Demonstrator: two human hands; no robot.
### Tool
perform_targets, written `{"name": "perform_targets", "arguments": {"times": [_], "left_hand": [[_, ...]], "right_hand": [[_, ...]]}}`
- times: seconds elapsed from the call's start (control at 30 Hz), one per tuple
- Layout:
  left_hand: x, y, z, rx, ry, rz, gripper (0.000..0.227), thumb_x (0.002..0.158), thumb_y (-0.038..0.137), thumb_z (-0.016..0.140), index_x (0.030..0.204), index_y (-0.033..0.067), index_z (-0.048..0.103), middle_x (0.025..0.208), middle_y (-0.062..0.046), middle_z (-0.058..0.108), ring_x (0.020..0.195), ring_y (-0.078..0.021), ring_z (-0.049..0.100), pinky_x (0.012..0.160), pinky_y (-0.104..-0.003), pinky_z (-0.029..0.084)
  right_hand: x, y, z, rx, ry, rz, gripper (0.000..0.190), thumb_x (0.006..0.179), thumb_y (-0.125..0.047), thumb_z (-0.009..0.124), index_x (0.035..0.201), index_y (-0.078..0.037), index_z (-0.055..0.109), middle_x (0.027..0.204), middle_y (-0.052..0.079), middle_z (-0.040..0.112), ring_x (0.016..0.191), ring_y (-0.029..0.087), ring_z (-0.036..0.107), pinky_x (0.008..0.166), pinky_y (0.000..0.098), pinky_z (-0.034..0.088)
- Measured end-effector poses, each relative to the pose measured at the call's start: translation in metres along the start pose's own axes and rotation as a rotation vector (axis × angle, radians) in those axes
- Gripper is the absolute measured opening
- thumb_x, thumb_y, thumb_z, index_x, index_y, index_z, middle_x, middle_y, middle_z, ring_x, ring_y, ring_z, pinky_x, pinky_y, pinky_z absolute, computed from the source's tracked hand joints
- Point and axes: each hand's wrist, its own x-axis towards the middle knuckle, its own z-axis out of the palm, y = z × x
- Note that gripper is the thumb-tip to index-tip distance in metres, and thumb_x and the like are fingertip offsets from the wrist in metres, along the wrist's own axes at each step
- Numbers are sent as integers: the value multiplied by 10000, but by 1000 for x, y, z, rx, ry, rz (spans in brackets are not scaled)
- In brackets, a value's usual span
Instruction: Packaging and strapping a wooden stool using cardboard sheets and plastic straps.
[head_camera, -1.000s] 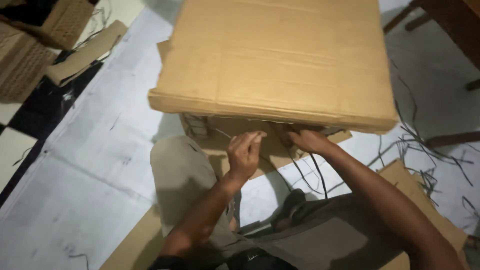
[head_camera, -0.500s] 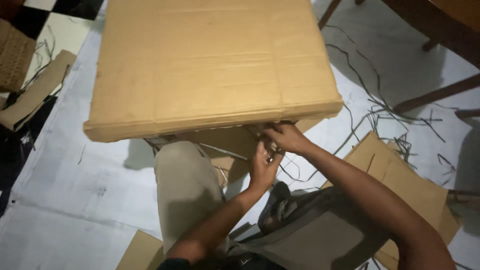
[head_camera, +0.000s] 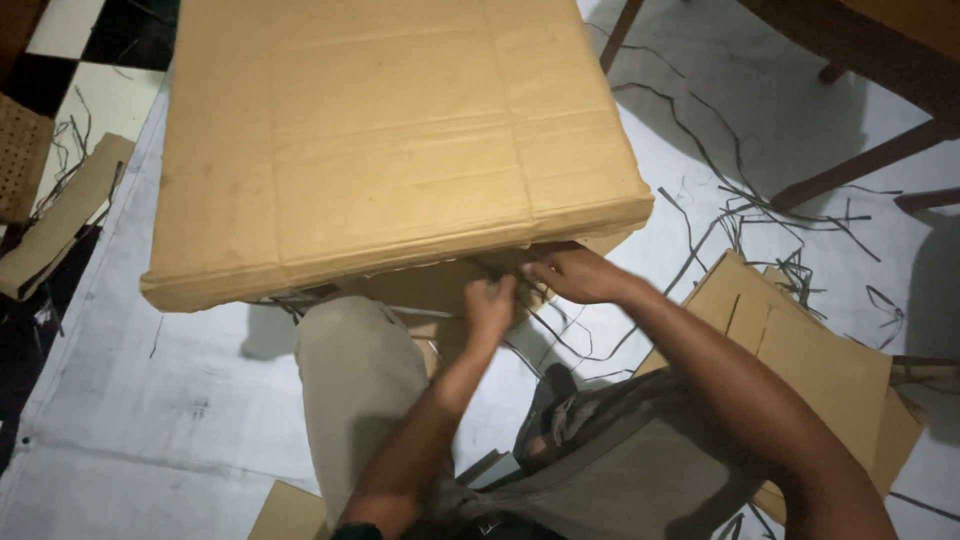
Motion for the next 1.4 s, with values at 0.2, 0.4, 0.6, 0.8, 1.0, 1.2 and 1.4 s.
{"name": "perform_targets", "arguments": {"times": [0.2,0.4,0.6,0.8,1.0,1.2,1.4], "left_hand": [[89,-18,3,1153,5,522,223,770,129,776,553,113,729,492,-67,652,539,-247,728,468,-341,543],[85,-9,16,837,-330,64,300,871,185,613,859,-89,735,907,-269,726,1050,-471,680,915,-559,549],[89,12,27,667,-321,-145,380,863,311,623,1003,-34,697,1058,-224,680,1157,-415,615,1001,-531,487],[102,25,26,479,-287,-347,509,856,437,634,1147,21,659,1209,-180,634,1264,-359,551,1086,-502,426],[110,16,23,275,-256,-557,659,848,563,645,1291,76,622,1360,-134,589,1371,-303,487,1172,-473,364],[133,-21,43,100,-244,-715,791,842,668,655,1411,123,592,1486,-97,551,1460,-255,434,1243,-449,313],[80,50,13,-157,-188,-526,972,864,528,724,1573,-13,336,1603,-180,350,1534,-351,237,1269,-490,209]], "right_hand": [[-18,34,-46,-283,-280,-51,406,956,-254,514,1169,5,745,1240,252,716,1236,482,607,1105,565,452],[-9,75,-48,-225,158,267,545,951,-478,482,1319,-126,678,1328,163,677,1269,404,598,1074,571,436],[-8,59,-52,17,410,136,489,960,-308,471,1372,-76,598,1383,218,607,1322,440,511,1113,584,368],[1,27,-58,253,648,-22,472,969,-137,464,1424,-24,521,1437,274,539,1375,478,425,1151,599,301],[6,0,-56,493,861,-171,499,978,33,462,1476,31,444,1491,333,472,1428,519,340,1189,617,234],[34,55,-86,1070,964,-6,726,1049,-157,602,1636,-138,175,978,26,712,758,92,627,602,162,474],[18,40,-103,1293,831,-97,413,996,-166,656,1398,-106,585,978,3,720,801,40,672,628,139,529]]}}
